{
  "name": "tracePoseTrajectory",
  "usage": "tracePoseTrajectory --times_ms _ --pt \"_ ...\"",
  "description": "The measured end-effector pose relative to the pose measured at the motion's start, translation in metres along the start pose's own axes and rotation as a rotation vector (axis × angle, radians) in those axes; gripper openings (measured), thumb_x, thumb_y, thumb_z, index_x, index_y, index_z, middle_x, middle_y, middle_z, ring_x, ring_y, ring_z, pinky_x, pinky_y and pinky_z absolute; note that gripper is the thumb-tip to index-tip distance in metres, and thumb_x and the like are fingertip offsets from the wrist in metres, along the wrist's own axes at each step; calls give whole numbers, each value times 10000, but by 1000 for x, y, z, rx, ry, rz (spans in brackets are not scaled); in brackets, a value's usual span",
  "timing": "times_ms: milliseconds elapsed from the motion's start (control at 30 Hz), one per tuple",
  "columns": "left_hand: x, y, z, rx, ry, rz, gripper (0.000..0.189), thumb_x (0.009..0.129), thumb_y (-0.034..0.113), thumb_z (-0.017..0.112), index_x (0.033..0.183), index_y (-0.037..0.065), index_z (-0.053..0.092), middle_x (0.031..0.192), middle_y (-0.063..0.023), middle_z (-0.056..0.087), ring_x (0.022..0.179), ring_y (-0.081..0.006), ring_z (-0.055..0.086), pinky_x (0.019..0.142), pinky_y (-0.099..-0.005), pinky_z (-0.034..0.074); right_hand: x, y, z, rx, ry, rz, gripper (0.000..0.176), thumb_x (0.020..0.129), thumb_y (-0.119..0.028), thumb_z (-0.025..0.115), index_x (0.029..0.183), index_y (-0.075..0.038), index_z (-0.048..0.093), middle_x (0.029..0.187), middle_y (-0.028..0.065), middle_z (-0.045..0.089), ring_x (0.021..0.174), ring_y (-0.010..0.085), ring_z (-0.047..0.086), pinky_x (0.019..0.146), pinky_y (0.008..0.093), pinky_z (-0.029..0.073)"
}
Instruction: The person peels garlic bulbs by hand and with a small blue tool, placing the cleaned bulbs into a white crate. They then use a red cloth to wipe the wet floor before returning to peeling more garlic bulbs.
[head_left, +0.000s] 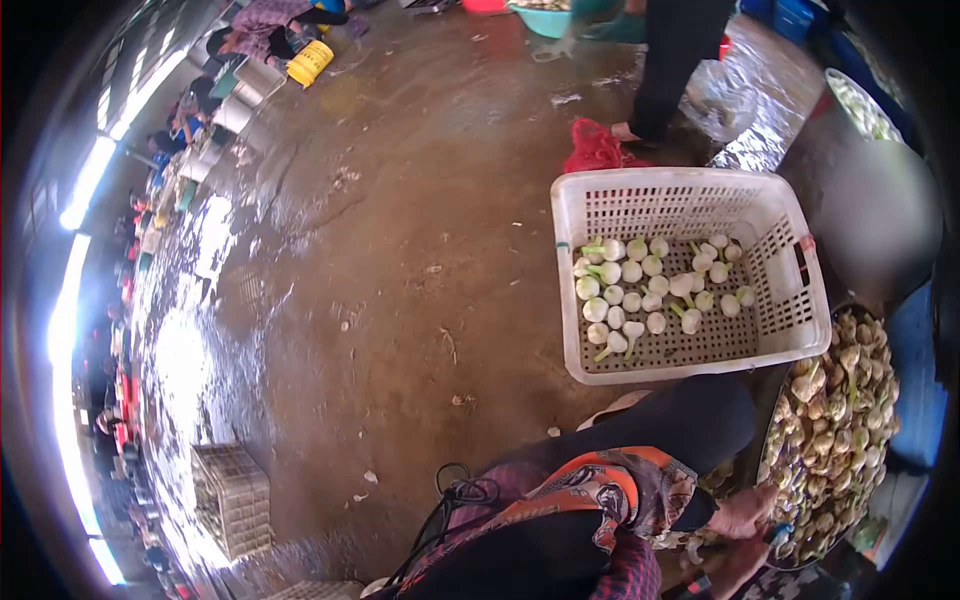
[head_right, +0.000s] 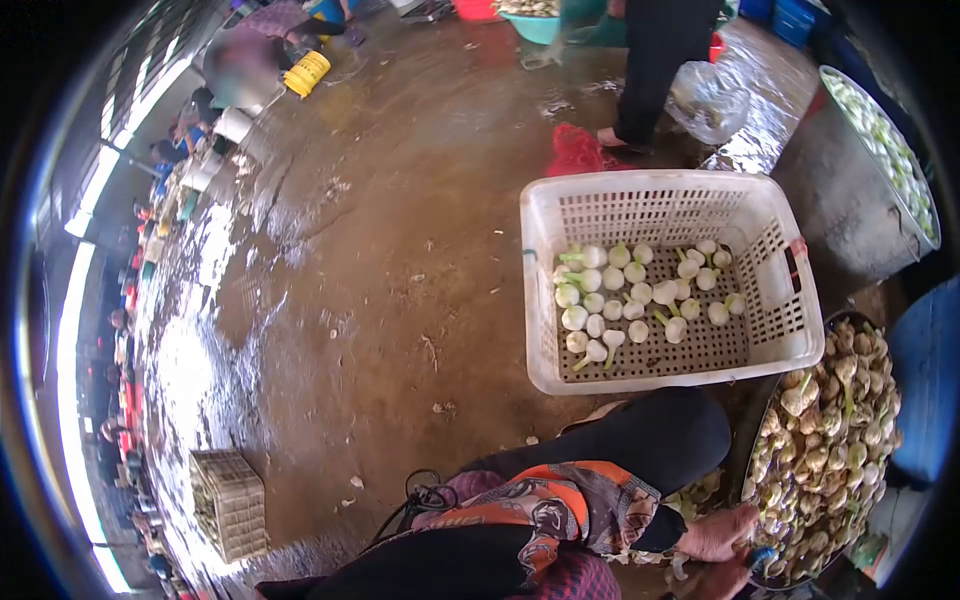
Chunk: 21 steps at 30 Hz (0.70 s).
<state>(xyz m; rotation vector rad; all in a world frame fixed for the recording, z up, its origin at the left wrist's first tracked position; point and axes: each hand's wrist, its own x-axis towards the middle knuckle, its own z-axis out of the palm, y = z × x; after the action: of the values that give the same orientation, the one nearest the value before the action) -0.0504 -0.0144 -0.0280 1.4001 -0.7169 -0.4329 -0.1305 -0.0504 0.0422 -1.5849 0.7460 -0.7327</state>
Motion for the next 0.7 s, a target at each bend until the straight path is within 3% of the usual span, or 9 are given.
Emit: tracePoseTrajectory --times_ms 33,67,200,300,433,533,600,700 --pt "1 -2 0 52 1 22 594 606 111 639 1064 -39 292 946 -258 417 802 -428 492 682 -457 423 0 2 4 -59 6 -10 466 814 -305 595 1152 12 536 994 99 596 903 162 551 796 274 442" --pt "0 -2 -4 73 48 118 787 593 90 636 1215 -62 178 977 -279 404 833 -449 498 675 -478 429 1 3 9 -109 12 -16 459 813 -291 589 1153 12 536 994 101 597 901 163 552 795 274 443" --pt "5 2 -15 60 -41 -49 958 588 87 654 1316 -69 51 1021 -296 405 868 -444 504 707 -456 443 8 1 22 -221 37 -43 433 806 -237 564 1156 15 534 993 107 601 891 166 557 792 275 446" --pt "5 -1 -9 -21 -50 -148 988 592 101 683 1323 -92 46 1062 -303 423 915 -428 512 765 -418 446 11 4 15 -247 71 -40 417 801 -196 546 1159 17 533 993 111 603 883 168 561 789 275 448" --pt "11 -21 5 -187 -222 -356 766 527 59 713 1163 14 289 1035 -225 448 974 -348 491 824 -407 405 8 5 7 -243 146 -19 402 795 -142 522 1163 19 531 992 117 607 873 171 565 785 276 451" --pt "12 19 -20 -478 -313 -575 730 570 25 699 1170 12 283 899 -173 515 760 -289 561 622 -364 469 1 5 -5 -258 194 -6 397 790 -102 504 1166 21 530 992 122 609 865 173 569 783 277 454" --pt "18 73 -65 -764 -408 -918 546 710 163 643 1146 13 351 671 -93 539 434 -210 518 361 -327 431 -3 4 -9 -272 230 -3 395 786 -74 492 1168 22 529 992 125 611 860 175 572 781 277 455" --pt "29 60 -55 -1203 -585 -1258 380 789 329 545 995 12 504 535 -54 483 322 -166 451 285 -314 387 -6 2 -8 -314 272 4 397 781 -34 473 1170 24 528 991 129 614 853 177 575 778 277 458"
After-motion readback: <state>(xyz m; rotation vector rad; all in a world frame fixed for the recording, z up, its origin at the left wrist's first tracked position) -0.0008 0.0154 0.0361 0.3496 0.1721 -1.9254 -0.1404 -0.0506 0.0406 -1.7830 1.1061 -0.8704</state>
